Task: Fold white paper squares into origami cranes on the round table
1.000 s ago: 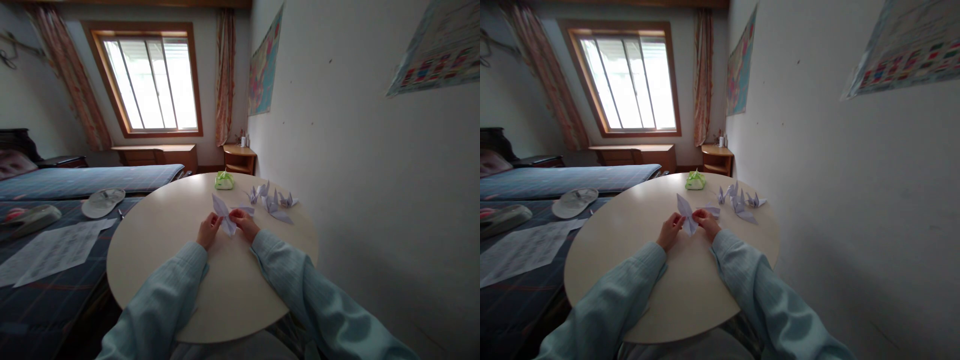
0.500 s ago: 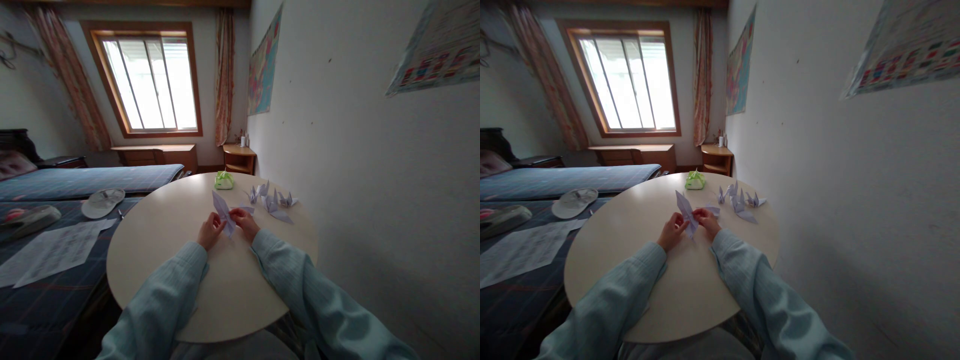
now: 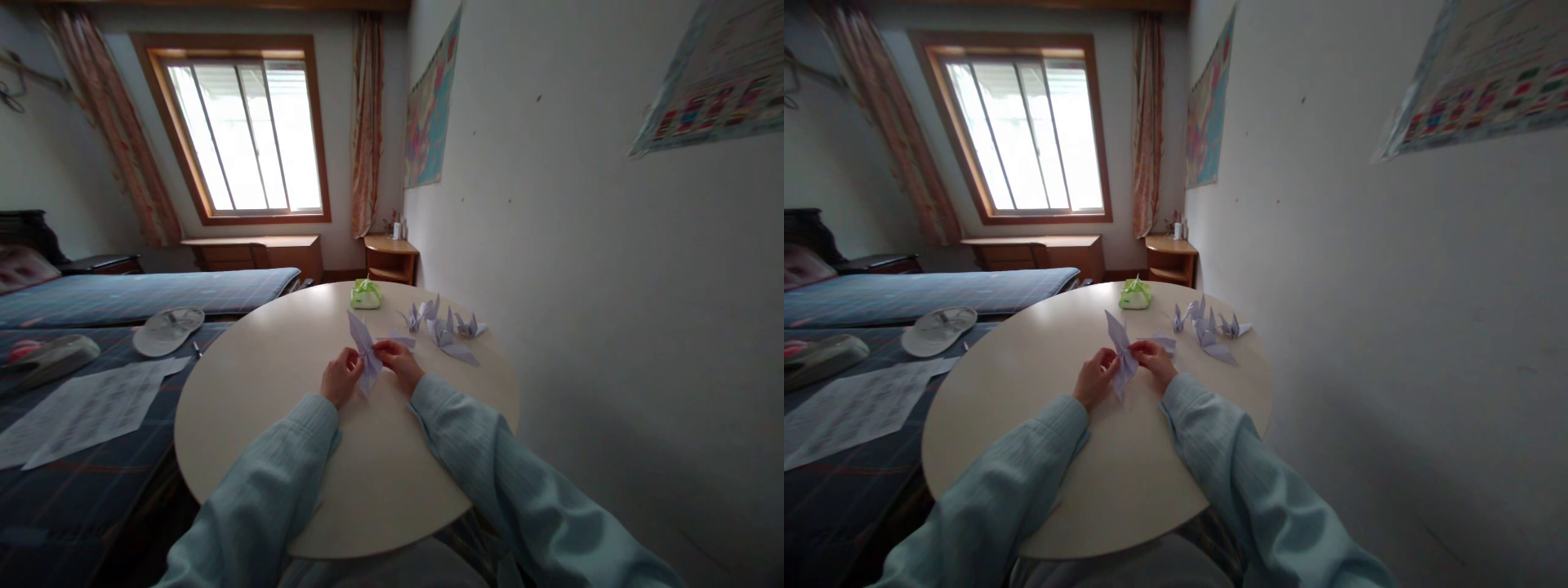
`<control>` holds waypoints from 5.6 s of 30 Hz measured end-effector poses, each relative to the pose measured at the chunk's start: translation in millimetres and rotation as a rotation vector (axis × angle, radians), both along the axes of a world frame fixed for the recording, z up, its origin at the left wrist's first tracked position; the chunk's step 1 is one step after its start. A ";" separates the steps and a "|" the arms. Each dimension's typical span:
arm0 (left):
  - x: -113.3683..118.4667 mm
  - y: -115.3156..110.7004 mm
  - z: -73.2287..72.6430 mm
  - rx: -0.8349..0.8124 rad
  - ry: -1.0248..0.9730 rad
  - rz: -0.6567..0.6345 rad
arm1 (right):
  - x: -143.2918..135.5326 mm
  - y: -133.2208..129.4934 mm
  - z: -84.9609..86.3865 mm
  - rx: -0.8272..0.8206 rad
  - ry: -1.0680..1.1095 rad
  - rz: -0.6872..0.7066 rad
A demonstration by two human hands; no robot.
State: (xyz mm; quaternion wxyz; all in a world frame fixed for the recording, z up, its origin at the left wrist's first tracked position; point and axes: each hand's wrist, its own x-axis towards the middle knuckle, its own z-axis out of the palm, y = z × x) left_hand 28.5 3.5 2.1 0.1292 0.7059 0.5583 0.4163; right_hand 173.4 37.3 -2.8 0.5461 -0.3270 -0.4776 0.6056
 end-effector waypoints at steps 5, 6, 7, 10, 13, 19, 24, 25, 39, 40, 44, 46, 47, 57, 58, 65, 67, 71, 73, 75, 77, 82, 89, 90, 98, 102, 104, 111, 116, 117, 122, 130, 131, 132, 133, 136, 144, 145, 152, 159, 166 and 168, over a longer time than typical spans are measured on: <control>-1.3 2.9 -2.5 -0.013 0.015 0.007 | -0.4 -1.3 1.4 0.000 -0.004 -0.022; -1.8 3.7 -3.2 -0.011 0.018 0.006 | -0.4 -1.5 1.9 -0.001 -0.004 -0.024; -2.2 4.4 -3.9 -0.007 0.021 0.005 | -0.5 -1.7 2.3 -0.003 -0.004 -0.028; -3.2 5.6 -5.1 0.001 0.019 0.001 | -0.5 -2.3 3.3 -0.007 -0.004 -0.039; -3.1 5.6 -5.0 0.014 0.010 -0.021 | -0.5 -2.7 3.9 -0.003 0.001 -0.043; -2.8 7.8 -6.7 0.051 -0.033 -0.072 | -0.5 -2.4 4.3 -0.026 0.029 -0.052; -3.7 12.5 -9.9 0.019 -0.068 -0.075 | 0.6 -2.9 6.3 -0.047 0.037 -0.069; -3.7 12.9 -9.8 0.022 -0.076 -0.069 | 0.8 -3.0 6.6 -0.049 0.031 -0.068; 2.4 3.3 -0.9 0.055 -0.112 -0.197 | -2.8 -2.3 4.9 -0.003 -0.037 -0.185; 2.4 3.3 -1.2 0.053 -0.108 -0.206 | -2.9 -3.0 5.4 -0.006 -0.043 -0.193; 2.3 3.4 -2.6 0.060 -0.082 -0.214 | -2.1 -6.2 7.7 -0.011 -0.090 -0.209; 2.4 3.3 -3.0 0.062 -0.070 -0.207 | -1.4 -7.8 8.7 -0.012 -0.102 -0.210; 2.4 3.3 -3.0 0.061 -0.064 -0.204 | -1.1 -8.3 9.1 -0.013 -0.103 -0.208; 2.0 3.7 -2.4 0.084 -0.054 -0.172 | 0.1 0.2 4.0 -0.068 -0.086 -0.247; 1.7 4.3 -3.0 0.080 -0.047 -0.157 | 0.6 1.4 3.3 -0.078 -0.081 -0.235; -3.2 11.4 -8.9 0.057 -0.066 -0.020 | 2.7 0.0 5.6 -0.058 -0.030 -0.121; -4.6 13.0 -9.2 0.059 -0.102 0.003 | 2.3 -2.4 7.6 -0.040 -0.053 -0.097; -5.7 13.7 -8.5 0.049 -0.146 0.052 | 1.9 -5.2 9.7 -0.030 -0.081 -0.050; -5.6 13.0 -8.1 0.036 -0.136 0.071 | 2.0 -5.3 9.7 -0.028 -0.080 -0.034; -5.3 12.0 -7.6 0.022 -0.115 0.089 | 2.1 -5.1 9.1 -0.034 -0.073 -0.014; -5.0 11.0 -6.8 0.006 -0.093 0.103 | 2.0 -4.9 8.2 -0.047 -0.065 0.018; -4.1 8.4 -2.8 -0.062 -0.031 0.092 | 0.2 -5.5 6.8 -0.070 -0.061 0.097; -2.1 -1.4 4.1 -0.096 -0.129 -0.143 | -1.5 -8.6 9.5 -0.057 -0.047 0.091; -1.9 -2.4 4.7 -0.099 -0.138 -0.162 | -1.5 -8.8 9.8 -0.054 -0.049 0.086; -2.0 -1.9 4.4 -0.127 -0.138 -0.184 | -2.1 -9.6 10.5 -0.052 -0.065 0.093; -2.3 -0.9 2.9 -0.112 -0.154 -0.200 | -2.5 -9.8 10.8 -0.055 -0.078 0.092; -2.2 -0.4 2.0 -0.097 -0.168 -0.200 | -2.4 -9.5 10.5 -0.054 -0.077 0.086; -1.8 1.0 0.0 -0.054 -0.194 -0.182 | -2.1 -7.5 8.6 -0.024 -0.080 0.063; -1.9 1.5 -0.8 -0.049 -0.206 -0.168 | -2.5 -7.2 8.4 -0.043 -0.071 0.043; -1.9 1.4 -0.9 -0.051 -0.211 -0.168 | -2.6 -7.2 8.2 -0.043 -0.067 0.039; -1.6 -0.5 -0.3 -0.063 -0.228 -0.176 | -2.6 -6.1 5.7 -0.042 -0.065 0.016; -1.0 -2.0 1.5 -0.083 -0.244 -0.176 | -2.7 -4.6 3.6 -0.030 -0.086 -0.006; -1.1 -2.0 1.4 -0.082 -0.242 -0.176 | -2.7 -4.6 3.8 -0.029 -0.088 -0.005; -1.1 -2.1 1.4 -0.080 -0.240 -0.178 | -2.7 -4.6 3.9 -0.028 -0.091 -0.005; -1.2 -2.1 1.2 -0.079 -0.237 -0.181 | -2.6 -4.6 3.9 -0.026 -0.095 -0.005; -1.3 -1.7 0.6 -0.073 -0.229 -0.188 | -2.4 -4.2 3.4 -0.019 -0.101 -0.007; -0.7 -3.0 2.3 -0.088 -0.250 -0.208 | -2.6 -5.4 3.9 -0.025 -0.087 -0.008; -0.5 -3.5 3.0 -0.089 -0.259 -0.213 | -2.7 -5.6 4.2 -0.029 -0.088 -0.007; 0.7 -5.9 5.6 -0.085 -0.269 -0.213 | -2.1 -5.4 4.1 -0.033 -0.078 -0.008; -1.5 -3.6 3.9 -0.075 -0.262 -0.214 | -2.1 -6.7 7.6 -0.015 -0.110 -0.021; -1.4 -3.3 3.8 -0.078 -0.271 -0.195 | -2.4 -7.4 8.6 -0.001 -0.128 -0.016; -1.0 -3.9 4.3 -0.078 -0.268 -0.192 | -2.4 -6.2 6.7 -0.004 -0.122 -0.023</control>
